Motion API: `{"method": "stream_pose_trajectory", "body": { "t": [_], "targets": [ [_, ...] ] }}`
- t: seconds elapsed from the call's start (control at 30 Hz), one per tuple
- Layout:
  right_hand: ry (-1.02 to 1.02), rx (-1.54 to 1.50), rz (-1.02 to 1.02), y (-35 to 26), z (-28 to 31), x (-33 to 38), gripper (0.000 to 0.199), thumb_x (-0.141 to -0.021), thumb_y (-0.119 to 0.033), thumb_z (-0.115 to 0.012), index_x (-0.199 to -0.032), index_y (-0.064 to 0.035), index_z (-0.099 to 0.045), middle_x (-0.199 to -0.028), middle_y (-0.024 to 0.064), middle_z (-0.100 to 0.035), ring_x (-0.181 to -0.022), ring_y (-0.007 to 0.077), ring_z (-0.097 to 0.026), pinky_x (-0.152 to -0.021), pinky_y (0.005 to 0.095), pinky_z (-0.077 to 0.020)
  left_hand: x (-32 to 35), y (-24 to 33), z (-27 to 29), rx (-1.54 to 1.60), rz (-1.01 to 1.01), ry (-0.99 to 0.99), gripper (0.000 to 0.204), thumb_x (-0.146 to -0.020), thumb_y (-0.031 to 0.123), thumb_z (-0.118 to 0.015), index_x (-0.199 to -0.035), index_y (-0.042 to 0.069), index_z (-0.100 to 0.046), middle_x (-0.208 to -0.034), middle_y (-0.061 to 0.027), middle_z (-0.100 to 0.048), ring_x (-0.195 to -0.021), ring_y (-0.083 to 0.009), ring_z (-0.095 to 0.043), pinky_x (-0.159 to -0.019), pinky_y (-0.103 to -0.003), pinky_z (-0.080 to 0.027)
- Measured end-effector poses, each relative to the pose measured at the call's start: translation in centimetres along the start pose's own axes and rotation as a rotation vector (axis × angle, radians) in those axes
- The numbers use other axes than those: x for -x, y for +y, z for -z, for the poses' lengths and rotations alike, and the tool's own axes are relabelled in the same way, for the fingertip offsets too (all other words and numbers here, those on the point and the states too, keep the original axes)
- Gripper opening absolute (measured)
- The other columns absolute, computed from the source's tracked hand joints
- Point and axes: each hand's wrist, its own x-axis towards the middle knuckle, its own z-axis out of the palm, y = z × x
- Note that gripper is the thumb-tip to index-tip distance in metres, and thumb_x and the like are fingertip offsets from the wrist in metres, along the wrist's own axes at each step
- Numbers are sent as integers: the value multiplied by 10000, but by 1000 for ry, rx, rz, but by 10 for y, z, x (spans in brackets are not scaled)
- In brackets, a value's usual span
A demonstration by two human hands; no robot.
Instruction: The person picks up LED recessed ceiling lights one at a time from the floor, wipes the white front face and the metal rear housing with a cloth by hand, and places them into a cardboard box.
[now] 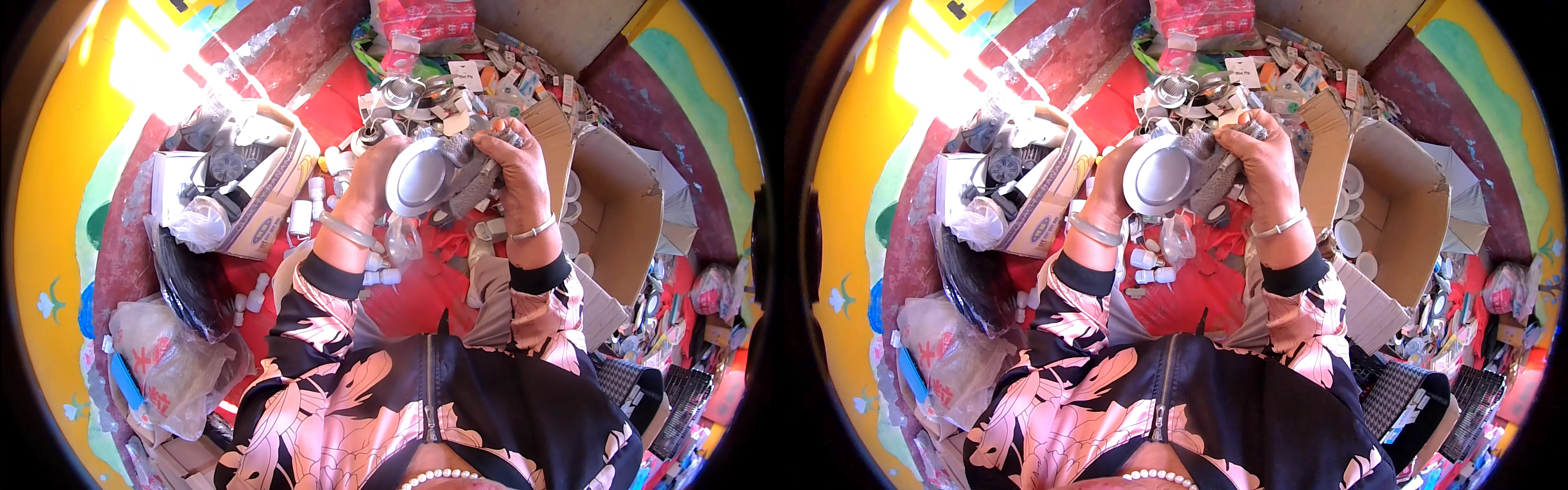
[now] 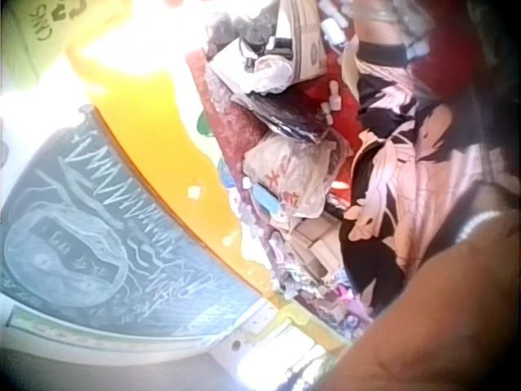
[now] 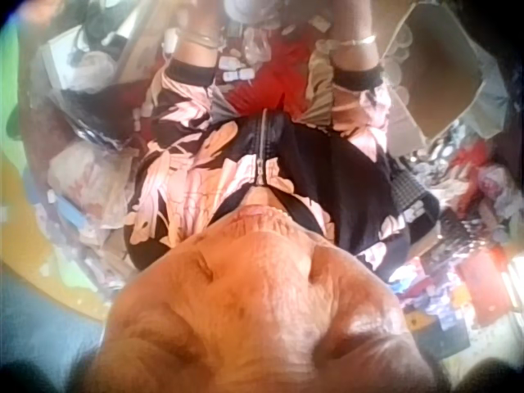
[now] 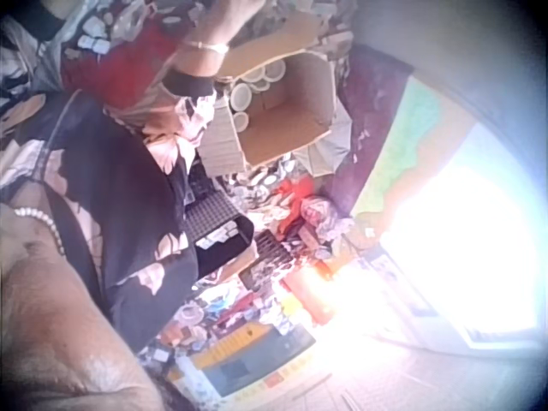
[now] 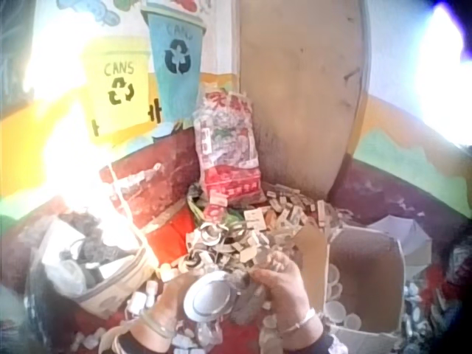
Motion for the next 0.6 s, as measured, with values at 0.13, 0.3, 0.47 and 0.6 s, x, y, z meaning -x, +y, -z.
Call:
{"method": "stream_pose_trajectory", "body": {
  "t": [0.13,0.3,0.47,0.6],
  "targets": [
    [60,27,130,4,-5,3,212,-742,59,-640,-867,-54,-511,-797,76,-632,-708,118,-609,-661,222,-494,0,1,-4,-123,7,-6,287,-883,228,-447,-909,-15,-597,-852,-88,-621,-756,-154,-601,-689,-278,-484],
    [82,76,139,2,-17,10,219,-738,46,-659,-836,-68,-500,-795,49,-620,-702,73,-562,-648,212,-473,-9,-8,8,-347,-184,-36,317,-869,242,-423,-884,-14,-609,-847,-84,-626,-786,-145,-589,-737,-268,-463],
    [-54,255,226,11,-25,15,204,-726,39,-677,-808,-53,-515,-810,25,-625,-732,67,-546,-660,214,-466,-8,-9,5,-306,-127,-17,323,-865,255,-429,-878,-13,-609,-833,-83,-628,-762,-143,-585,-706,-272,-467],
    [-102,499,323,12,-24,17,198,-712,-4,-709,-866,-39,-590,-827,5,-620,-770,57,-540,-679,220,-459,-3,-5,-1,-258,-92,27,321,-860,260,-441,-879,-12,-610,-821,-84,-629,-740,-147,-586,-660,-279,-475]
  ]
}}
